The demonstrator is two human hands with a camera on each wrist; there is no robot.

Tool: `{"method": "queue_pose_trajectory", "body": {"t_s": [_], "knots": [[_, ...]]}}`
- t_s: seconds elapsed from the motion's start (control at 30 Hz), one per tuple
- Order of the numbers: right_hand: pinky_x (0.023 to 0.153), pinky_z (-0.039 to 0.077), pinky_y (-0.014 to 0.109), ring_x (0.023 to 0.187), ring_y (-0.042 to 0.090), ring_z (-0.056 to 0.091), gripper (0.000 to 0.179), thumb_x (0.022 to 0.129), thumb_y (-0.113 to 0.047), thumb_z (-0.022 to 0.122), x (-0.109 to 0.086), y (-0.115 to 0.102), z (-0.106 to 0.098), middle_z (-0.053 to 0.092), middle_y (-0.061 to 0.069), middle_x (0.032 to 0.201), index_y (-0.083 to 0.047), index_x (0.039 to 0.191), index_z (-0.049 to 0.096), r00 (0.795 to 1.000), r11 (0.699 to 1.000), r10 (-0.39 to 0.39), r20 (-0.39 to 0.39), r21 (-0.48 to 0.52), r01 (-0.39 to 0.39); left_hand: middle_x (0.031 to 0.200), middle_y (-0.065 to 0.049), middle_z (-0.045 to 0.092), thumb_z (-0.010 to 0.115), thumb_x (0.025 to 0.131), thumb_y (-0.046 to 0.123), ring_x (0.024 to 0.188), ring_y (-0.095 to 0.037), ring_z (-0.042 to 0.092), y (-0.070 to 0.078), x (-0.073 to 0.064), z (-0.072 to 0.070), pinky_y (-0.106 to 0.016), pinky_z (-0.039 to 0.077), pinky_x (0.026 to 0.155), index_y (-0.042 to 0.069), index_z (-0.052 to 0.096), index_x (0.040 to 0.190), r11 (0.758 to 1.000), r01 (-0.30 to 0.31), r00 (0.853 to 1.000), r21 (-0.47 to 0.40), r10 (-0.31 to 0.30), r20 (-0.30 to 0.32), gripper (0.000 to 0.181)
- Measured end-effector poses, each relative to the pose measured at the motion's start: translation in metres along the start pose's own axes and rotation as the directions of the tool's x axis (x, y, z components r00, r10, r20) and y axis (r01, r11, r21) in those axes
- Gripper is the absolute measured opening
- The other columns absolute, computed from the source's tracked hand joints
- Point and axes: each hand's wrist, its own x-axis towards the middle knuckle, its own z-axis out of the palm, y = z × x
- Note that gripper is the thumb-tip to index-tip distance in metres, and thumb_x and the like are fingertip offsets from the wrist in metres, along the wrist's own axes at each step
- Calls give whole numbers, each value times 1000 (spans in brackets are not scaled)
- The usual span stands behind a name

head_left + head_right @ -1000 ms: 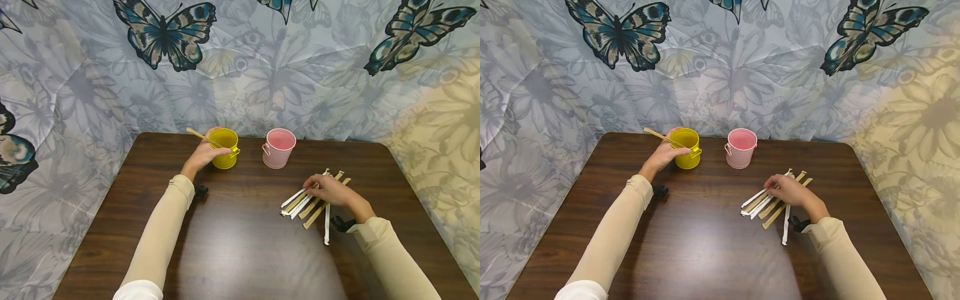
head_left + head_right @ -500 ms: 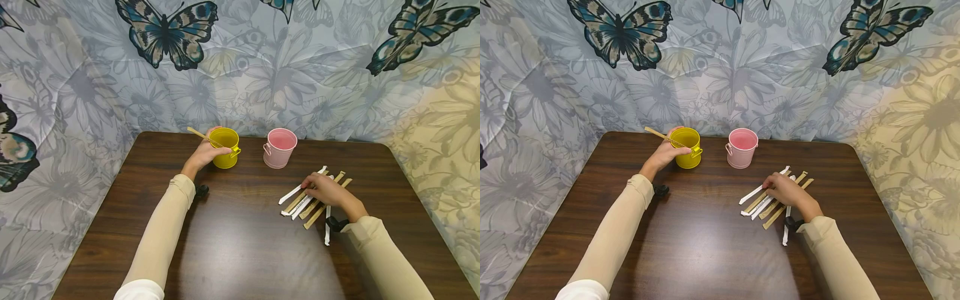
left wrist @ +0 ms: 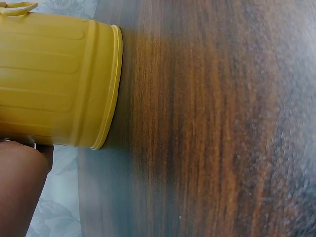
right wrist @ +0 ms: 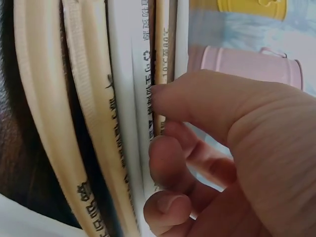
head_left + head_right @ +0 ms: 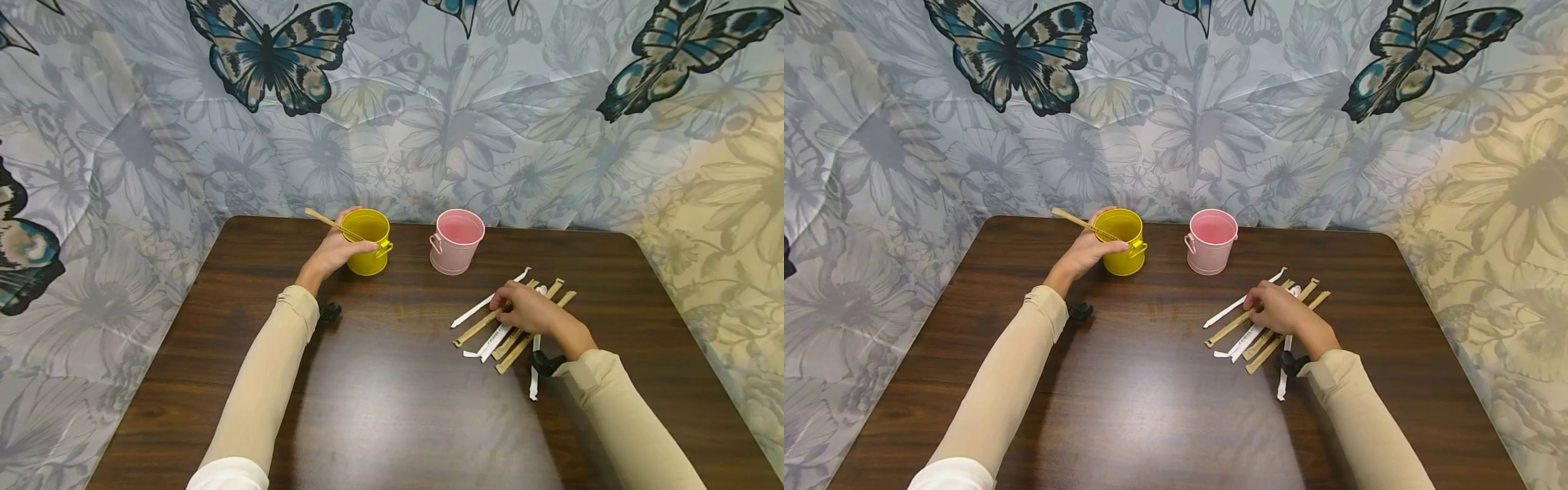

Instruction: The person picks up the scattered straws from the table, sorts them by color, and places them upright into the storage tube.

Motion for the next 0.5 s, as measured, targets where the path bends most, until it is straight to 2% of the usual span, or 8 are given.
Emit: {"method": "queue_pose_trajectory", "body": {"t_s": [0.27, 0.5], "knots": [[70, 47, 29, 78, 12, 55, 12, 86, -7, 79, 0, 1, 3, 62, 0, 89, -14, 86, 70, 995, 997, -81, -59, -15, 80, 149, -12, 49, 80, 86, 14, 133, -29, 50, -1, 0, 0, -45, 38, 120, 13, 22, 159, 1000, -4, 1000, -9, 4, 3, 93], [73, 50, 29, 82, 9, 58, 10, 89, -7, 76, -1, 0, 1, 65, -4, 89, -15, 88, 71, 994, 996, -88, -66, -20, 87, 150, -11, 48, 81, 85, 15, 135, -28, 49, 0, -1, 0, -45, 36, 121, 16, 23, 159, 1000, 0, 1000, -6, 0, -1, 93]]}}
